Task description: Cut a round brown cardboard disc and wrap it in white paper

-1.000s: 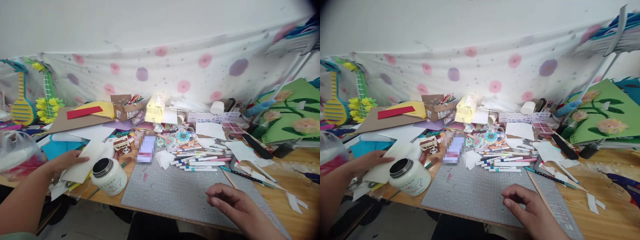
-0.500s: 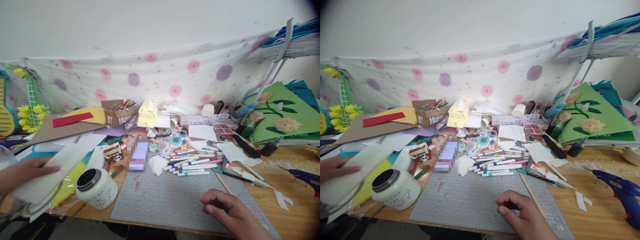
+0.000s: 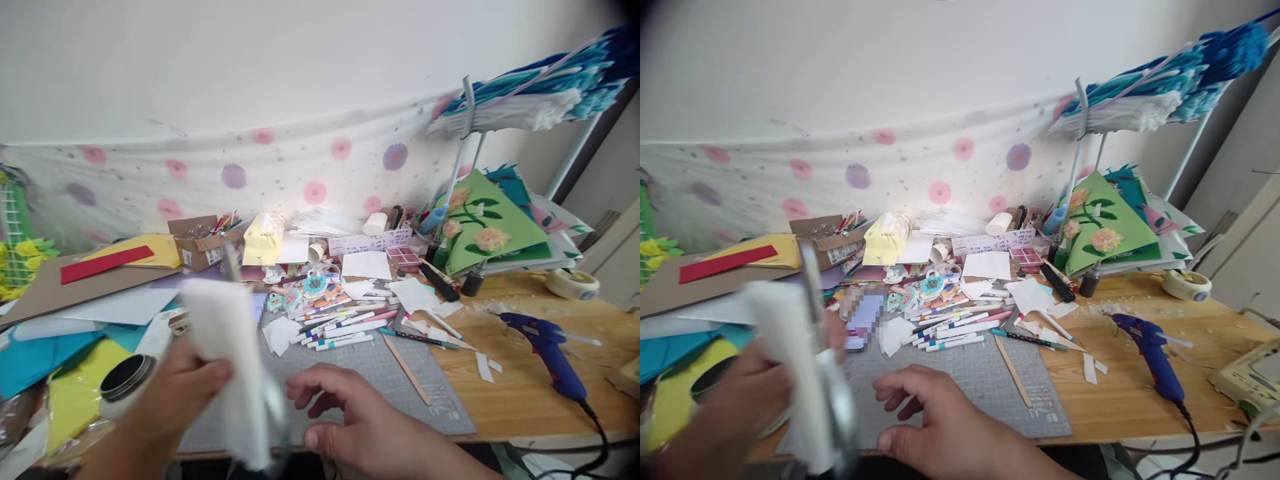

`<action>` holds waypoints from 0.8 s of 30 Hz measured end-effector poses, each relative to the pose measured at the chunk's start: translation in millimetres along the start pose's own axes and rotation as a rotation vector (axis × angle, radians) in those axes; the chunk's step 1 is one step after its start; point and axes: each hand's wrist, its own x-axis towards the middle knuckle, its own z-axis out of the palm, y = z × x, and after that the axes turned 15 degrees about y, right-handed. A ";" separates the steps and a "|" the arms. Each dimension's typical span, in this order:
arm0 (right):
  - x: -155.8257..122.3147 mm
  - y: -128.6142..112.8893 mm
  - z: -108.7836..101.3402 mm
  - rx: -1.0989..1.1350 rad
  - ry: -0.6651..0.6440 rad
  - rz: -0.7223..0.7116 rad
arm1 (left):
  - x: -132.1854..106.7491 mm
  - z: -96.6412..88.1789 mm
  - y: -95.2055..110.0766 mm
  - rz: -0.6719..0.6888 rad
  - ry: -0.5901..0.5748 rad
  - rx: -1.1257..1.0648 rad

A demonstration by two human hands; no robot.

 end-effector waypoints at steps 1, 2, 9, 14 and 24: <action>1.6 2.1 0.0 0.104 -0.009 0.062 | 2.2 34.5 -5.5 -0.033 -0.063 -0.026; 2.4 5.0 -1.7 0.214 -0.002 0.125 | 3.5 66.5 -11.7 -0.071 -0.105 -0.056; 2.5 24.2 -27.5 0.551 0.219 0.233 | 3.8 165.4 -53.0 -0.359 -0.209 -0.210; 1.9 26.4 -43.2 0.393 0.323 0.293 | 23.4 169.1 -68.5 -0.510 -0.299 -0.377; -20.9 31.0 -68.8 -0.197 0.300 0.237 | 72.4 152.6 -60.1 -0.556 0.241 -0.612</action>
